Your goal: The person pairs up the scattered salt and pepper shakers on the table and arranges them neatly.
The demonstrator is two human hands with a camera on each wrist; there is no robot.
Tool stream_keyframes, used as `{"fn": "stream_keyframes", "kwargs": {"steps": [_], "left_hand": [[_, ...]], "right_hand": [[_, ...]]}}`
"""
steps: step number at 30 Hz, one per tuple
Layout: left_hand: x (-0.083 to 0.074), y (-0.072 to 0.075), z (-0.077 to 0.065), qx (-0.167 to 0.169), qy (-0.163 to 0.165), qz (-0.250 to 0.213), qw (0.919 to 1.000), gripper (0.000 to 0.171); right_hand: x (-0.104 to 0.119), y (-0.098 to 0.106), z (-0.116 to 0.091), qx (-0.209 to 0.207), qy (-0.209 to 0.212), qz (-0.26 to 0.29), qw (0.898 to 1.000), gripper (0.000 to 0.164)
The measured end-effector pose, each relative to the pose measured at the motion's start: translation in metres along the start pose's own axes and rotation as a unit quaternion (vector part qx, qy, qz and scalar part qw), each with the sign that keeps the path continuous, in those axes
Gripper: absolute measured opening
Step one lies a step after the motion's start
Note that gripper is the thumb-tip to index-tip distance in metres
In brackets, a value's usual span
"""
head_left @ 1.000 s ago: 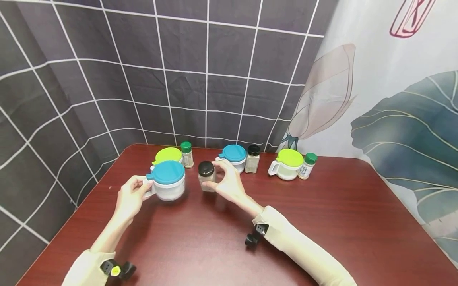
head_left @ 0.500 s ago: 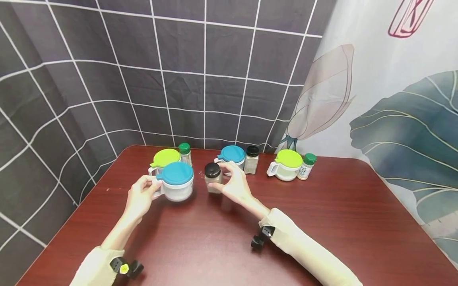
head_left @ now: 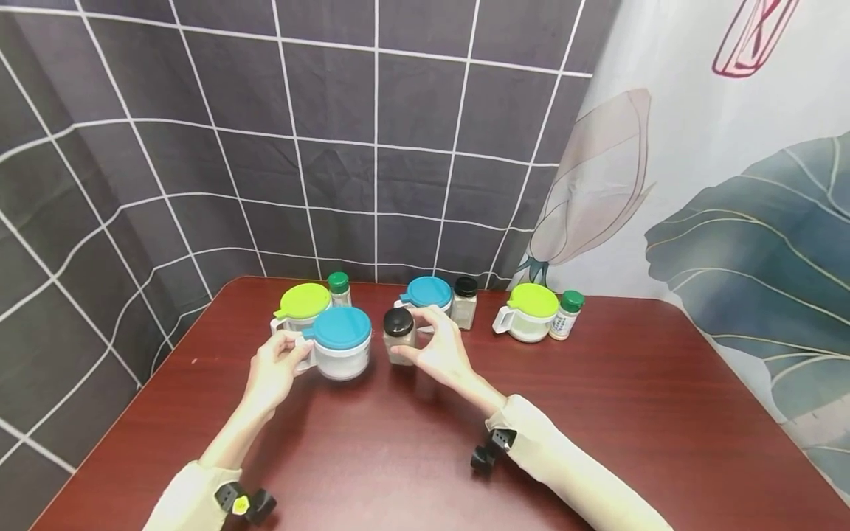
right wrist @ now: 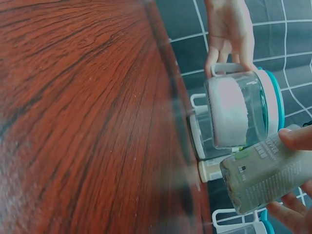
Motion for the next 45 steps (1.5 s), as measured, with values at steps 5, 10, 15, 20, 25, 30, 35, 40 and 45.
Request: {"fn": "stream_keyframes", "kwargs": {"steps": [5, 10, 15, 20, 25, 30, 35, 40, 45], "left_hand": [[0.0, -0.003, 0.0, 0.006, 0.002, -0.008, 0.9999, 0.02], [0.0, -0.007, 0.0, 0.009, 0.002, -0.009, 0.9999, 0.02], [0.0, -0.01, 0.0, 0.008, 0.002, -0.011, 0.9999, 0.02], [0.001, -0.015, -0.001, 0.008, 0.007, -0.02, 0.9997, 0.021], [0.001, -0.022, -0.001, 0.011, 0.005, -0.026, 0.9996, 0.023], [0.0, -0.029, 0.001, 0.006, 0.004, -0.032, 0.9995, 0.022], [-0.002, -0.034, 0.003, 0.012, 0.012, -0.042, 0.999, 0.022], [-0.005, -0.041, 0.005, 0.006, 0.008, -0.043, 0.999, 0.02], [-0.005, -0.047, 0.007, 0.003, 0.005, -0.043, 0.999, 0.018]], "right_hand": [[-0.001, 0.002, -0.002, -0.004, 0.0, -0.003, 1.0, 0.054], [-0.003, 0.007, -0.002, -0.011, 0.011, -0.013, 1.0, 0.053], [-0.004, 0.013, -0.003, -0.012, 0.0, -0.014, 1.0, 0.051], [-0.006, 0.016, -0.004, -0.01, -0.008, -0.016, 1.0, 0.05], [-0.007, 0.02, -0.004, -0.013, -0.005, -0.027, 1.0, 0.051], [-0.009, 0.025, -0.003, -0.014, -0.014, -0.03, 0.999, 0.051], [-0.011, 0.028, -0.003, -0.018, -0.031, -0.027, 0.999, 0.054], [0.006, 0.037, -0.001, -0.021, -0.041, -0.021, 0.999, 0.052], [0.022, 0.043, -0.002, -0.02, -0.047, -0.013, 0.999, 0.05]]}}
Point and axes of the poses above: each hand's wrist, its own z-axis towards the middle knuckle, its own y-axis out of the back of the hand, x = y × z, the point moved 1 cm from there along z, towards the middle knuckle, and after that the axes turned 8 degrees about -x, right-handed, at the moved point
